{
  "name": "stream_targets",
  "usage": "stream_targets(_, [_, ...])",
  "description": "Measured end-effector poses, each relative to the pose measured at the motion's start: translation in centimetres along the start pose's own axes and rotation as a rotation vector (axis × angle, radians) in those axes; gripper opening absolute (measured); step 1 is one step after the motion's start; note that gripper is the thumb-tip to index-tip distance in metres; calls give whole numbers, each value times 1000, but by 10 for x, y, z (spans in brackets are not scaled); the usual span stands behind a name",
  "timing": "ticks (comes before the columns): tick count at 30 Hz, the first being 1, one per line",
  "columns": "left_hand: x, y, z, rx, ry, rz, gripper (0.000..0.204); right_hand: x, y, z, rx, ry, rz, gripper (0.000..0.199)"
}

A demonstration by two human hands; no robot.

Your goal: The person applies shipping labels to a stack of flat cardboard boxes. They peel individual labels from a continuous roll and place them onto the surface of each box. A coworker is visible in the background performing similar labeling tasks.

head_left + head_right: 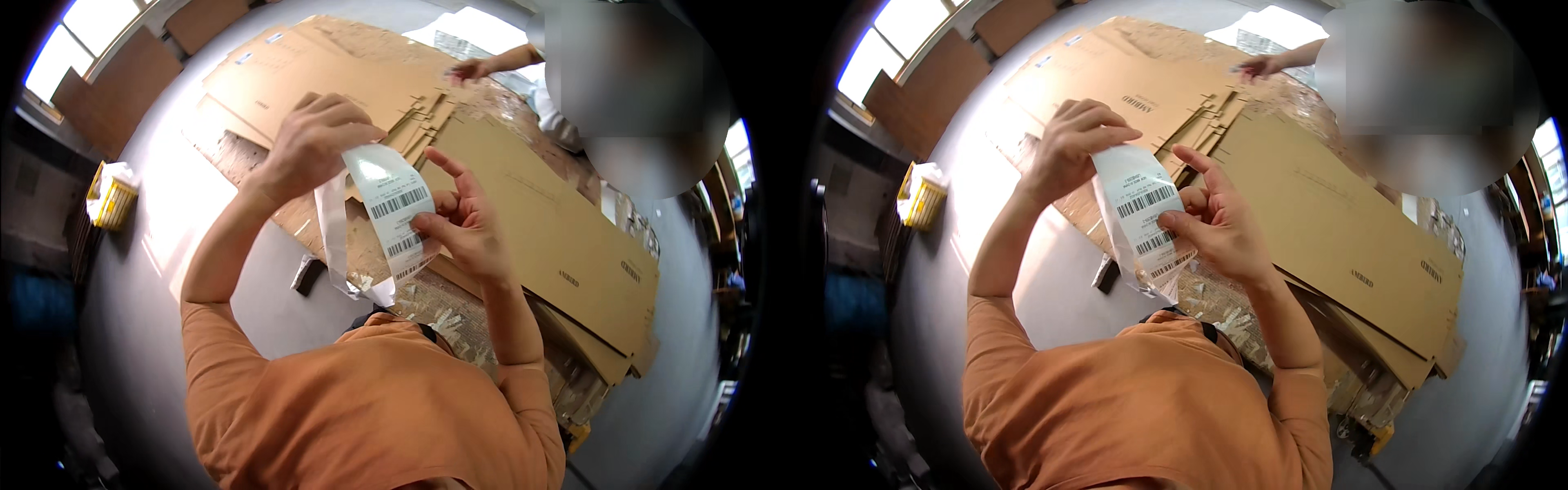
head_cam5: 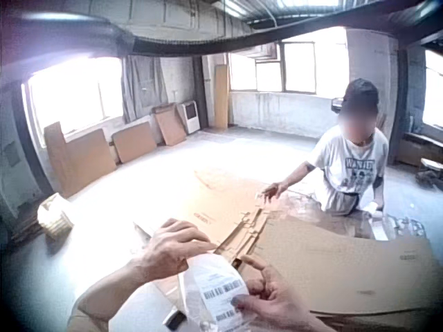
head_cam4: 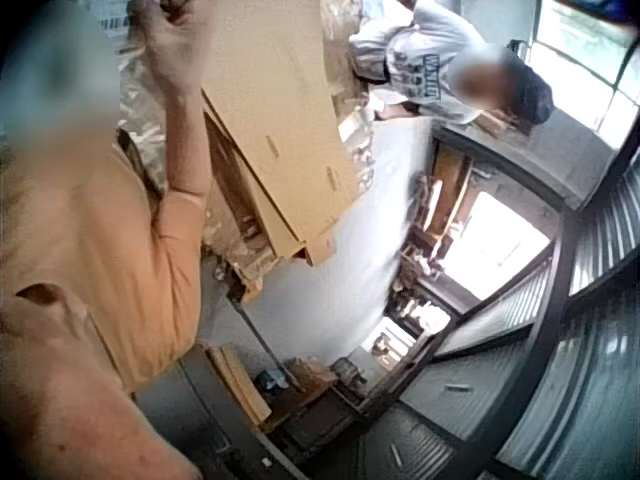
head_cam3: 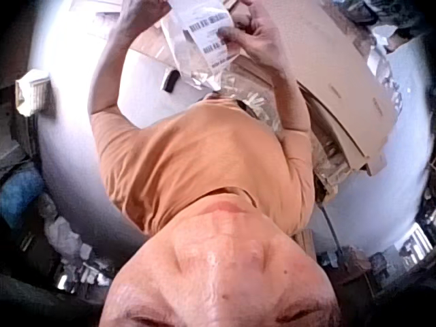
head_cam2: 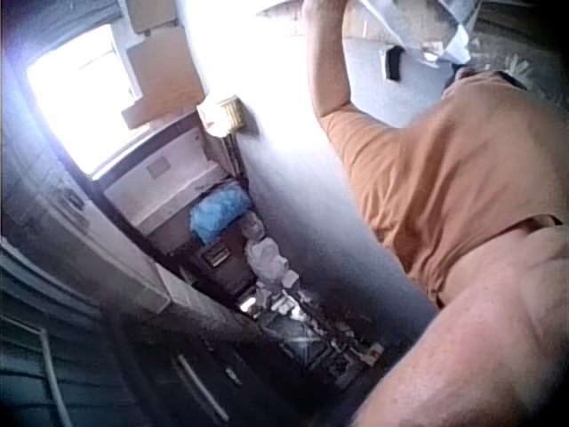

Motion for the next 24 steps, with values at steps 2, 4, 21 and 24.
stream_targets(2, [-3,29,-18,-79,-46,-15,30,-13,-17,-9,-36,-43,-80,71])
stream_targets(4, [-29,62,-24,-529,-358,27,32,-29,-32,-24,3,-54,-127,72])
stream_targets(21, [-109,154,-103,-869,-776,223,23,-73,-89,-83,-170,98,-356,31])
stream_targets(24, [-124,159,-102,-884,-856,326,24,-72,-91,-92,-199,106,-351,26])
Point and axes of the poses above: each hand's wrist, its own x-axis towards the middle knuckle, its own y-axis out of the palm, z = x × y, the point moved 8 cm from there along x, towards the middle knuckle, and after that the axes turned 14 degrees about -z, right-handed, at the moved point
